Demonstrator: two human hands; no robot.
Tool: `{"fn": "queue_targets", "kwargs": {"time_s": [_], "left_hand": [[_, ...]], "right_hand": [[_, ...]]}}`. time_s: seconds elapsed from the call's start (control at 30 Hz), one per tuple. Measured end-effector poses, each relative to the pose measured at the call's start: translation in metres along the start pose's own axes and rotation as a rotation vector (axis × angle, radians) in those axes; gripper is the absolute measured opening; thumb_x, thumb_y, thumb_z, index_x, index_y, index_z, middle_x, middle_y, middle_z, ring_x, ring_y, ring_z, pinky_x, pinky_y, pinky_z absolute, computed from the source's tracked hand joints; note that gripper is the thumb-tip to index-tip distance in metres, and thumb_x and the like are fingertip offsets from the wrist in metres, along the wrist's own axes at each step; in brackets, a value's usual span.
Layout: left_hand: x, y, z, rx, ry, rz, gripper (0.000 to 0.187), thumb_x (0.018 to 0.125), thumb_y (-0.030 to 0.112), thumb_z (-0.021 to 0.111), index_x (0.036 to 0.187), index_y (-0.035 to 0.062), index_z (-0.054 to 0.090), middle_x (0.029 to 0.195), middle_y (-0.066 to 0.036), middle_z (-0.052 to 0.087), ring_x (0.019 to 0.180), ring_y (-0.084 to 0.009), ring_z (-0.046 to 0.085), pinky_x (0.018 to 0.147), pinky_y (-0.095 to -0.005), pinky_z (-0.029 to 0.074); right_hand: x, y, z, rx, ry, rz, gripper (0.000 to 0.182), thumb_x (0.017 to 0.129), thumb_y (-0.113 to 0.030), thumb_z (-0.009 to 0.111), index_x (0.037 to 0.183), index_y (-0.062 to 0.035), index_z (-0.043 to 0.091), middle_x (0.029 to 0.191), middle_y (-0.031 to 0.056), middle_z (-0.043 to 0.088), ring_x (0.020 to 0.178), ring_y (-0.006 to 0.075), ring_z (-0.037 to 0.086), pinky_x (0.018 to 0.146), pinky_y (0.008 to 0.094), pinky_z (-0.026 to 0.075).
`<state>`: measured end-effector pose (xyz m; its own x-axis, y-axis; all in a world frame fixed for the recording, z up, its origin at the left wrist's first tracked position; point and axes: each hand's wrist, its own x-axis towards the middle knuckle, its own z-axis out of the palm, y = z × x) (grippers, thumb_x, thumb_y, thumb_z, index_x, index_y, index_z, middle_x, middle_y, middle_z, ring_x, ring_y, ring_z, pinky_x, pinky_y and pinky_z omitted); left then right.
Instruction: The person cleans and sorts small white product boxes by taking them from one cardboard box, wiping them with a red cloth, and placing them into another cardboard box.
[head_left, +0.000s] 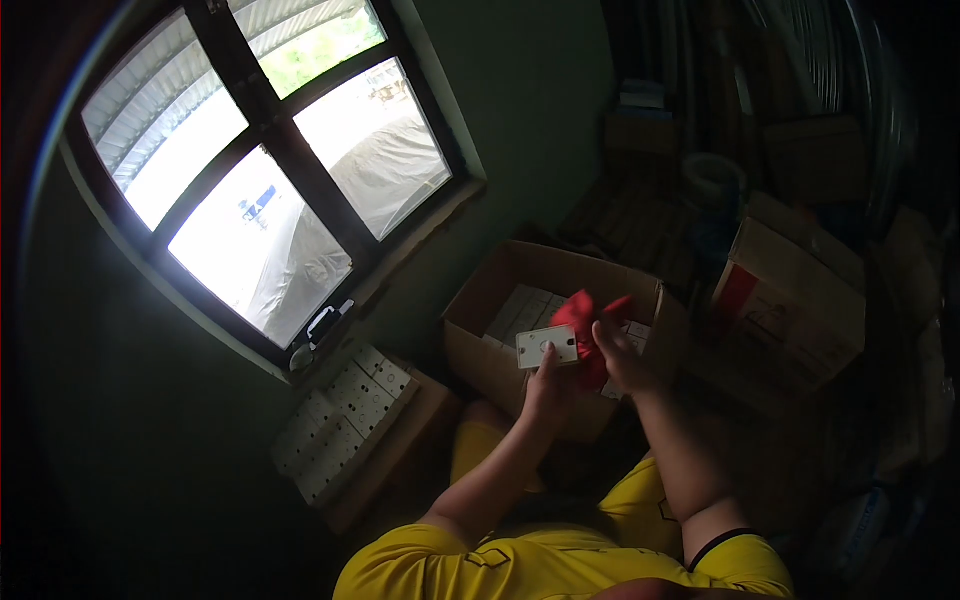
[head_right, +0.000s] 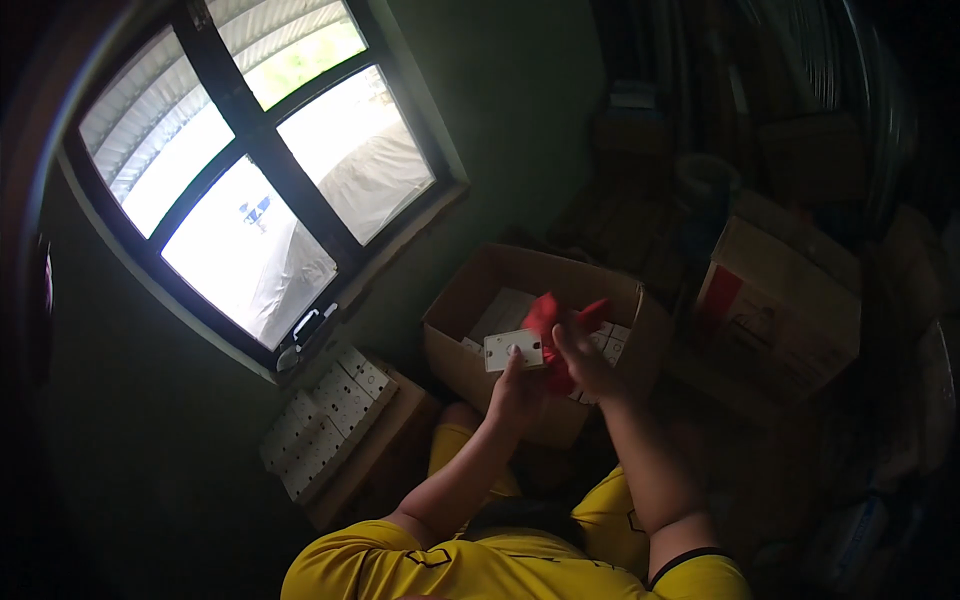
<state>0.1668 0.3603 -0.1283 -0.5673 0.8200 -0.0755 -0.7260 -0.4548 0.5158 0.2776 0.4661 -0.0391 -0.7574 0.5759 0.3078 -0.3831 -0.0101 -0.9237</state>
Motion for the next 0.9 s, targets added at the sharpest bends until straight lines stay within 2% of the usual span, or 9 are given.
{"fn": "queue_targets", "kwargs": {"time_s": [0.07,0.1,0.2,0.23,0.33,0.37,0.67,0.8,0.9], "left_hand": [[-0.012,0.012,0.022,-0.026,-0.037,-0.108,0.057,0.105,0.047,0.041,0.142,0.0044,0.039,0.134,-0.015,0.055,0.122,-0.0297,0.056,0.108,-0.0454,0.044],[-0.016,0.019,0.039,-0.041,-0.041,-0.087,0.060,0.105,0.050,0.038,0.143,0.0040,0.039,0.135,-0.016,0.055,0.123,-0.0308,0.056,0.107,-0.0460,0.044],[-0.015,0.037,0.046,-0.059,-0.067,-0.160,0.070,0.104,0.058,0.032,0.146,0.0034,0.037,0.141,-0.017,0.052,0.129,-0.0317,0.052,0.111,-0.0481,0.040],[-0.016,0.036,0.050,0.007,-0.056,-0.143,0.069,0.103,0.058,0.034,0.146,0.0036,0.038,0.142,-0.016,0.051,0.131,-0.0304,0.050,0.113,-0.0477,0.038],[-0.020,0.023,0.069,-0.004,-0.072,-0.227,0.061,0.104,0.052,0.040,0.141,0.0038,0.044,0.139,-0.014,0.054,0.129,-0.0255,0.052,0.114,-0.0423,0.038],[-0.022,0.022,0.072,0.035,-0.047,-0.207,0.058,0.105,0.049,0.042,0.140,0.0039,0.045,0.138,-0.013,0.055,0.128,-0.0254,0.053,0.113,-0.0428,0.039],[-0.027,-0.002,0.051,0.117,-0.048,-0.128,0.046,0.103,0.034,0.053,0.136,0.0048,0.042,0.130,-0.012,0.055,0.120,-0.0259,0.057,0.102,-0.0438,0.048],[-0.056,-0.024,0.067,0.144,0.042,-0.032,0.043,0.102,0.027,0.058,0.135,0.0055,0.041,0.129,-0.012,0.055,0.116,-0.0251,0.059,0.098,-0.0424,0.052],[-0.058,-0.012,0.084,0.185,0.118,0.044,0.038,0.101,0.026,0.060,0.131,0.0072,0.045,0.121,-0.010,0.058,0.109,-0.0204,0.061,0.093,-0.0375,0.053]], "right_hand": [[-0.002,0.004,0.009,0.028,-0.215,-0.113,0.063,0.103,-0.035,0.052,0.152,0.0000,0.032,0.153,0.0143,0.038,0.144,0.0249,0.034,0.119,0.0359,0.024],[-0.001,0.023,-0.002,-0.092,-0.237,-0.084,0.075,0.099,-0.035,0.060,0.155,-0.0004,0.023,0.159,0.0170,0.030,0.147,0.0277,0.031,0.119,0.0364,0.025],[-0.005,0.008,0.013,-0.444,-0.043,-0.324,0.086,0.092,-0.035,0.070,0.155,-0.0001,0.023,0.160,0.0204,0.027,0.148,0.0305,0.029,0.119,0.0372,0.027],[-0.002,0.021,0.007,-0.506,-0.020,-0.351,0.099,0.079,-0.040,0.083,0.152,-0.0006,0.029,0.158,0.0221,0.029,0.146,0.0329,0.032,0.117,0.0406,0.030],[0.006,0.037,0.001,-0.550,0.072,-0.491,0.106,0.069,-0.045,0.090,0.148,-0.0016,0.035,0.154,0.0223,0.035,0.143,0.0341,0.036,0.116,0.0429,0.032],[0.004,0.041,0.003,-0.334,0.096,-0.448,0.101,0.066,-0.041,0.092,0.145,-0.0033,0.040,0.149,0.0190,0.041,0.141,0.0302,0.040,0.115,0.0426,0.033],[-0.010,0.030,-0.012,0.073,0.238,-0.040,0.059,0.086,-0.024,0.077,0.135,-0.0050,0.050,0.124,0.0047,0.059,0.114,0.0148,0.058,0.096,0.0321,0.049],[-0.015,-0.039,0.015,0.443,0.520,0.058,0.049,0.094,-0.040,0.066,0.126,-0.0044,0.056,0.116,0.0066,0.058,0.105,0.0148,0.059,0.089,0.0317,0.051],[-0.016,0.002,0.002,0.453,0.369,0.080,0.058,0.095,-0.042,0.065,0.135,-0.0044,0.047,0.122,0.0075,0.056,0.109,0.0170,0.059,0.092,0.0328,0.051]]}}
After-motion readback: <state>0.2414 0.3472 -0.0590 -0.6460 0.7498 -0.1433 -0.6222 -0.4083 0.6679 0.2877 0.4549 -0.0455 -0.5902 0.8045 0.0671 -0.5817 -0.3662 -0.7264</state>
